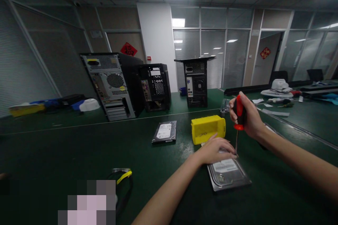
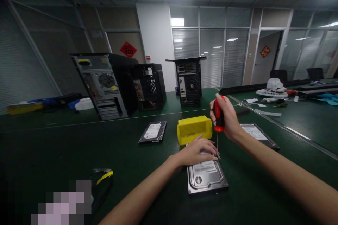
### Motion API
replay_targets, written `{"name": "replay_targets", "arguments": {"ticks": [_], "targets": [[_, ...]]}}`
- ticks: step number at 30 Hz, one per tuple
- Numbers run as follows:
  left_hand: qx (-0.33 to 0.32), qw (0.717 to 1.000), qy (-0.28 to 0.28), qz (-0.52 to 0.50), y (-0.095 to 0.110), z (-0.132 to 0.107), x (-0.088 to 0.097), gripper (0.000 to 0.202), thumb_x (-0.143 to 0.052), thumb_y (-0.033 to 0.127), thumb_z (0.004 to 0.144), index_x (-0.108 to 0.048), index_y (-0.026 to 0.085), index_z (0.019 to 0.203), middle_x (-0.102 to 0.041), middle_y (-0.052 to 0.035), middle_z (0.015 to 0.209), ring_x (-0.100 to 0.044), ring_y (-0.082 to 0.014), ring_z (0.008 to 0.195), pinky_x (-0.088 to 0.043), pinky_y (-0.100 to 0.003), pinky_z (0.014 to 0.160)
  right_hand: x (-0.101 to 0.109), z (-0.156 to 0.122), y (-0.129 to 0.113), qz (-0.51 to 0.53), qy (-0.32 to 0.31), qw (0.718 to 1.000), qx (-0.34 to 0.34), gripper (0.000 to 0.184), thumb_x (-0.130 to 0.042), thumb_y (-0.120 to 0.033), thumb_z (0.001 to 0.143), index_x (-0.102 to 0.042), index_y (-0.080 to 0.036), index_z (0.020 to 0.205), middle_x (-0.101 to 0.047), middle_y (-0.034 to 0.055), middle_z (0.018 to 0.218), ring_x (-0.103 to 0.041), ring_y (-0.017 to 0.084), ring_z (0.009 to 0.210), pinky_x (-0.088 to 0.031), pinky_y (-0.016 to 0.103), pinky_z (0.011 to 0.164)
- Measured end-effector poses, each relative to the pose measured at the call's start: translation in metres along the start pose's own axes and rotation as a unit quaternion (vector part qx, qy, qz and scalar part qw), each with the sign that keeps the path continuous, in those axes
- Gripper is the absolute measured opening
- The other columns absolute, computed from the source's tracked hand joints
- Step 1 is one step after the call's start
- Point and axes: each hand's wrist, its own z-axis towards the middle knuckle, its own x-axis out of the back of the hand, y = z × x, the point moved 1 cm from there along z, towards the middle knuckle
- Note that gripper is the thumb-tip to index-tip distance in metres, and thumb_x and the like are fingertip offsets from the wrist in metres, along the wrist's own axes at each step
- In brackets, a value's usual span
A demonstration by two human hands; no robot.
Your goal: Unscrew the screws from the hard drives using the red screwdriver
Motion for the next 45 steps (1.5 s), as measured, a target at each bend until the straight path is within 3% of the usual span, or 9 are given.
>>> {"name": "replay_targets", "arguments": {"ticks": [4,8,13,17,25,31,38,42,45], "targets": [[0.006,1.0,0.005,-0.019,-0.005,0.004,-0.002,0.022,-0.053,0.039,0.08,-0.064,0.023,0.088,-0.065,0.001,0.098,-0.053,-0.0155,0.102,-0.017,-0.039,0.102,0.0,0.002,-0.001,0.054,-0.005,0.999,0.001,0.046,-0.044,-0.062,0.074,-0.054,-0.018,0.081,-0.054,-0.0004,0.064,-0.048,0.008,0.044,-0.037,0.02,0.035],[-0.011,0.998,0.015,-0.057,-0.008,0.007,-0.003,0.024,-0.051,0.038,0.082,-0.066,0.02,0.086,-0.066,-0.0006,0.093,-0.056,-0.0135,0.094,-0.029,-0.031,0.095,-0.001,0.004,-0.001,0.034,-0.001,0.999,0.017,0.036,-0.049,-0.055,0.076,-0.052,-0.02,0.083,-0.051,-0.0031,0.058,-0.043,0.007,0.038,-0.031,0.019,0.031],[0.014,0.992,0.011,-0.124,-0.012,0.01,-0.004,0.045,-0.03,0.042,0.09,-0.067,0.016,0.093,-0.066,-0.0043,0.093,-0.059,-0.0117,0.084,-0.04,-0.022,0.08,-0.001,0.002,-0.001,-0.002,-0.015,1.0,0.013,0.028,-0.051,-0.047,0.078,-0.051,-0.019,0.075,-0.05,-0.003,0.054,-0.043,0.007,0.038,-0.032,0.018,0.032],[0.03,0.994,0.024,-0.103,-0.012,0.012,-0.007,0.061,-0.013,0.043,0.092,-0.068,0.016,0.088,-0.067,-0.0035,0.091,-0.058,-0.0119,0.085,-0.039,-0.023,0.084,0.0,0.001,-0.001,0.054,-0.018,0.998,-0.01,0.04,-0.042,-0.055,0.079,-0.055,-0.018,0.084,-0.056,0.0009,0.07,-0.052,0.009,0.051,-0.041,0.021,0.041],[0.019,0.999,0.029,-0.008,-0.007,0.01,-0.009,0.069,-0.004,0.044,0.091,-0.067,0.019,0.086,-0.066,-0.0018,0.094,-0.057,-0.0126,0.09,-0.033,-0.026,0.092,0.001,0.001,0.0,0.005,-0.021,1.0,0.014,0.032,-0.048,-0.051,0.078,-0.05,-0.02,0.075,-0.046,-0.0042,0.05,-0.038,0.007,0.034,-0.027,0.018,0.03],[0.013,0.998,0.024,0.059,-0.009,0.007,-0.011,0.066,-0.005,0.041,0.092,-0.067,0.018,0.086,-0.066,-0.0018,0.094,-0.057,-0.0133,0.088,-0.035,-0.028,0.088,0.002,-0.002,-0.004,0.06,-0.023,0.997,-0.044,0.038,-0.041,-0.056,0.079,-0.054,-0.02,0.085,-0.053,0.0001,0.068,-0.047,0.01,0.048,-0.04,0.022,0.04],[0.016,0.998,0.036,0.053,-0.004,0.007,-0.008,0.065,-0.006,0.04,0.092,-0.066,0.018,0.084,-0.066,-0.0012,0.09,-0.057,-0.013,0.085,-0.035,-0.029,0.089,0.003,-0.002,0.002,-0.002,-0.025,0.999,-0.036,0.024,-0.06,-0.042,0.073,-0.052,-0.02,0.079,-0.05,-0.0032,0.058,-0.044,0.008,0.046,-0.038,0.019,0.042],[0.022,0.998,0.042,0.031,-0.004,0.006,-0.005,0.065,-0.007,0.041,0.092,-0.067,0.018,0.081,-0.067,-0.0004,0.088,-0.058,-0.0123,0.082,-0.037,-0.028,0.086,-0.001,-0.001,0.007,0.041,-0.025,0.998,-0.05,0.036,-0.046,-0.052,0.079,-0.055,-0.02,0.092,-0.056,0.0002,0.074,-0.051,0.009,0.054,-0.046,0.023,0.052],[0.033,0.998,0.049,0.015,-0.004,0.007,-0.006,0.066,-0.006,0.043,0.092,-0.067,0.018,0.081,-0.067,-0.0004,0.086,-0.058,-0.0123,0.082,-0.038,-0.026,0.084,-0.005,-0.002,0.009,0.055,-0.033,0.997,-0.035,0.032,-0.048,-0.05,0.079,-0.052,-0.023,0.095,-0.054,-0.0023,0.075,-0.044,0.006,0.046,-0.041,0.02,0.042]]}}
